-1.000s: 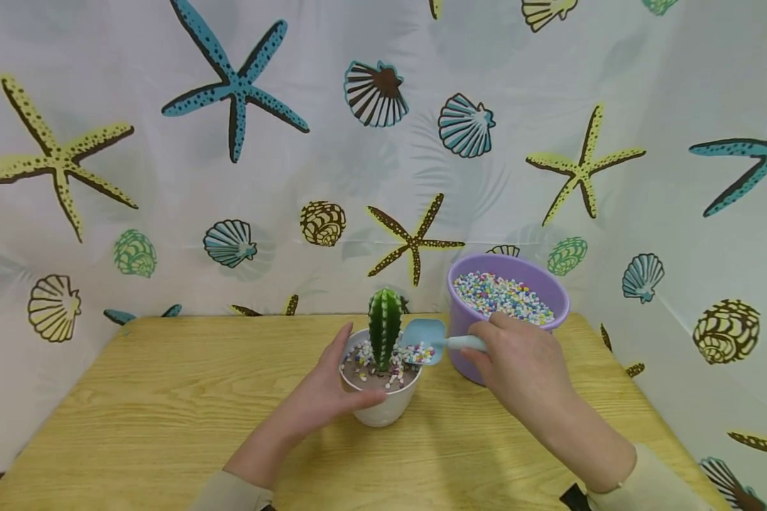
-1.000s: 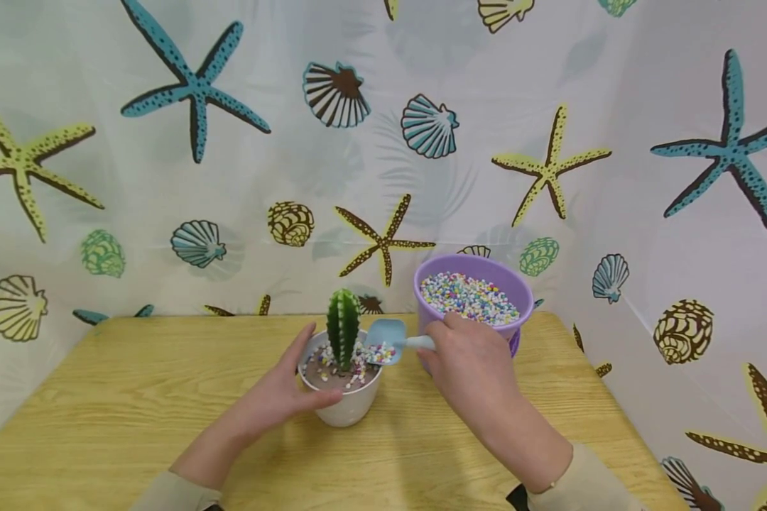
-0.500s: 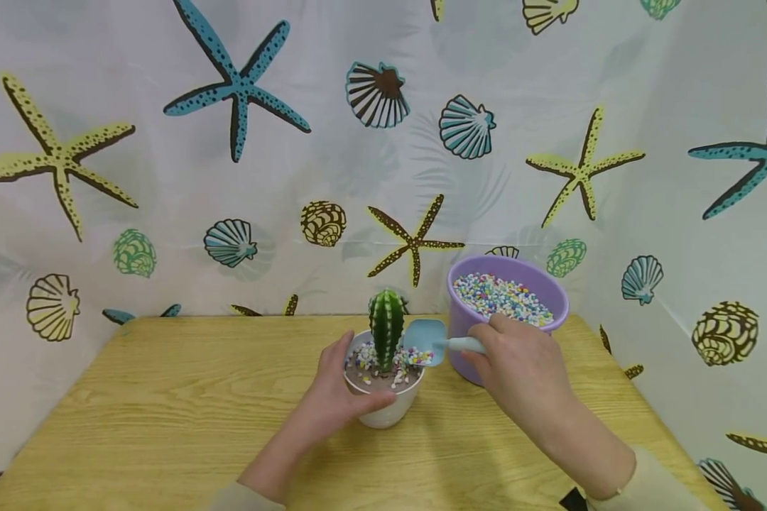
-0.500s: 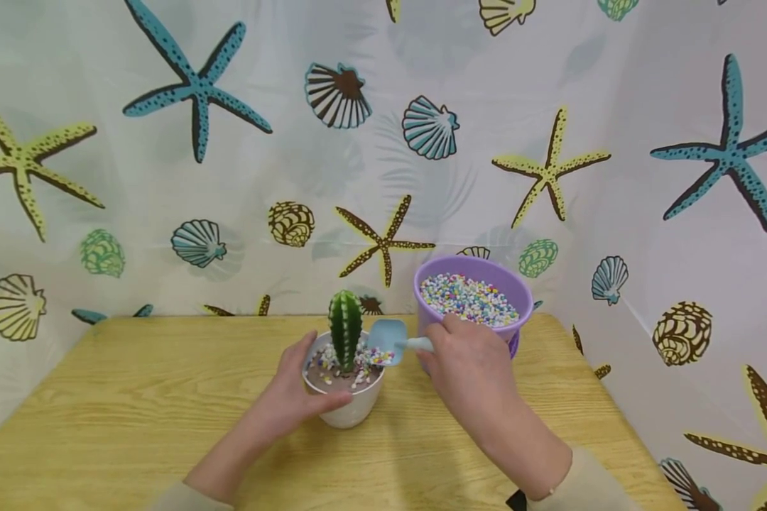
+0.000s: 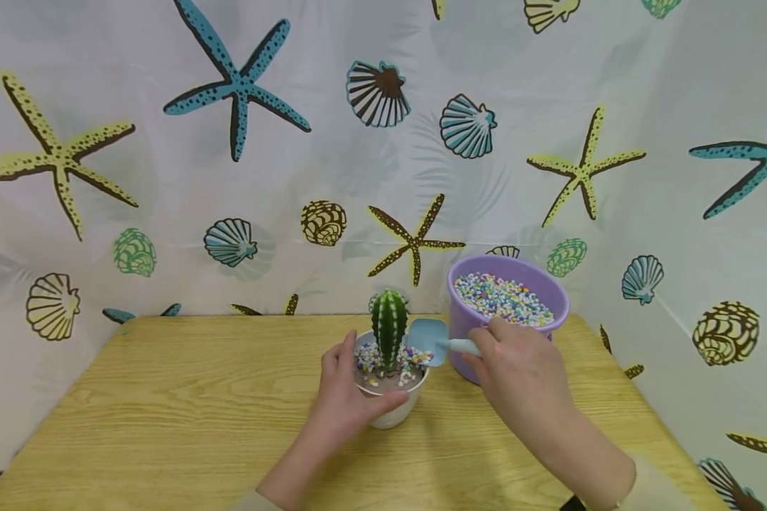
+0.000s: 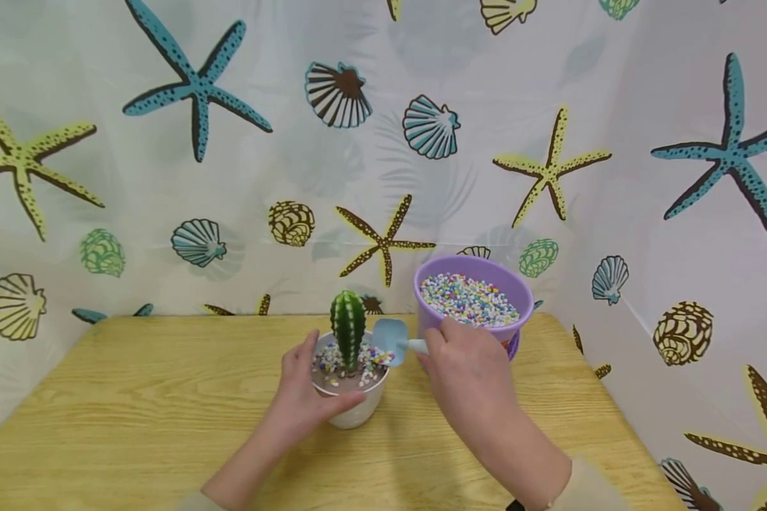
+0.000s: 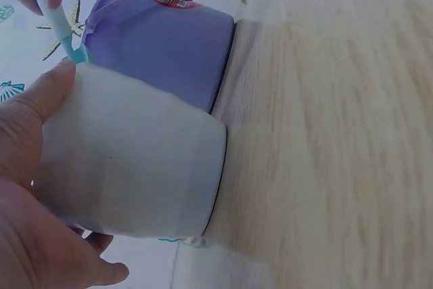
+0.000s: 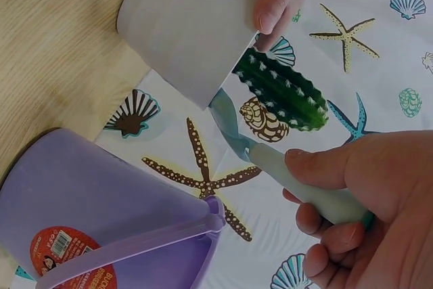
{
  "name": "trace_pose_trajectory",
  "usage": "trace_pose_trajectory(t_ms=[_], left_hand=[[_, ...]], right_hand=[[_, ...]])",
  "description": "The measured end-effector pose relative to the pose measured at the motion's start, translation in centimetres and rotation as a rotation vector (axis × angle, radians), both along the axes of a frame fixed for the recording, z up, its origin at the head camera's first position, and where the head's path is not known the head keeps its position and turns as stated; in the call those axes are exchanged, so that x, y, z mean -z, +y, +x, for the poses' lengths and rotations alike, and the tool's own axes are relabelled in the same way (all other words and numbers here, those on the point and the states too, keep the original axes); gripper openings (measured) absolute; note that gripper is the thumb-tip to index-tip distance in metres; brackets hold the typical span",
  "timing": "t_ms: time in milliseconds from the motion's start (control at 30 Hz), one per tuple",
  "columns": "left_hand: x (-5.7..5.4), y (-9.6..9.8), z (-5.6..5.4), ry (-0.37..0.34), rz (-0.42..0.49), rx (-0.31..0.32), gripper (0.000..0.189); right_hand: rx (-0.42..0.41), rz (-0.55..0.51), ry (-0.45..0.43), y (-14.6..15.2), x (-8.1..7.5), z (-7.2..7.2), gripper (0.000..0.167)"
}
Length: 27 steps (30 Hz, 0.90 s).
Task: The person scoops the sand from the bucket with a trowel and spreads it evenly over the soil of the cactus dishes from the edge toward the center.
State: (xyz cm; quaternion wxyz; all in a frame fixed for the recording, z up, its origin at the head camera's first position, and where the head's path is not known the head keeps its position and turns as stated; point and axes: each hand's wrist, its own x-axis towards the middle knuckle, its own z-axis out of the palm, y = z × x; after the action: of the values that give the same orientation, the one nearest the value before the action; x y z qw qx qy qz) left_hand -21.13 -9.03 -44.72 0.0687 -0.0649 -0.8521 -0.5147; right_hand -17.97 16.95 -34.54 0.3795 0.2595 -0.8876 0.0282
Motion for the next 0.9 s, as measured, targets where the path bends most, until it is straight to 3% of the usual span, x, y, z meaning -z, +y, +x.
trace_pose_trajectory(t_ms=[200, 300, 433, 700, 900], left_hand=[[0.0, 0.8, 0.3, 0.020, -0.008, -0.035, 0.136], [-0.1, 0.7, 0.2, -0.001, -0.001, -0.020, 0.136], [-0.4, -0.3, -0.4, -0.065, 0.029, 0.062, 0.137], [-0.7, -3.3, -2.8, -0.143, 0.007, 0.296, 0.136], [-0.6, -3.4, -3.1, -0.163, 0.027, 0.304, 0.136]], right_hand=[[-0.002, 0.031, 0.034, 0.0, 0.3, 0.2, 0.034], [-0.006, 0.043, 0.058, 0.0, 0.5, 0.3, 0.034], [-0.009, 0.053, 0.091, 0.0, 0.6, 0.3, 0.035], [-0.021, 0.064, 0.141, -0.1, 0.6, 0.6, 0.041], [-0.044, 0.060, 0.182, -0.2, 0.7, 0.6, 0.046]])
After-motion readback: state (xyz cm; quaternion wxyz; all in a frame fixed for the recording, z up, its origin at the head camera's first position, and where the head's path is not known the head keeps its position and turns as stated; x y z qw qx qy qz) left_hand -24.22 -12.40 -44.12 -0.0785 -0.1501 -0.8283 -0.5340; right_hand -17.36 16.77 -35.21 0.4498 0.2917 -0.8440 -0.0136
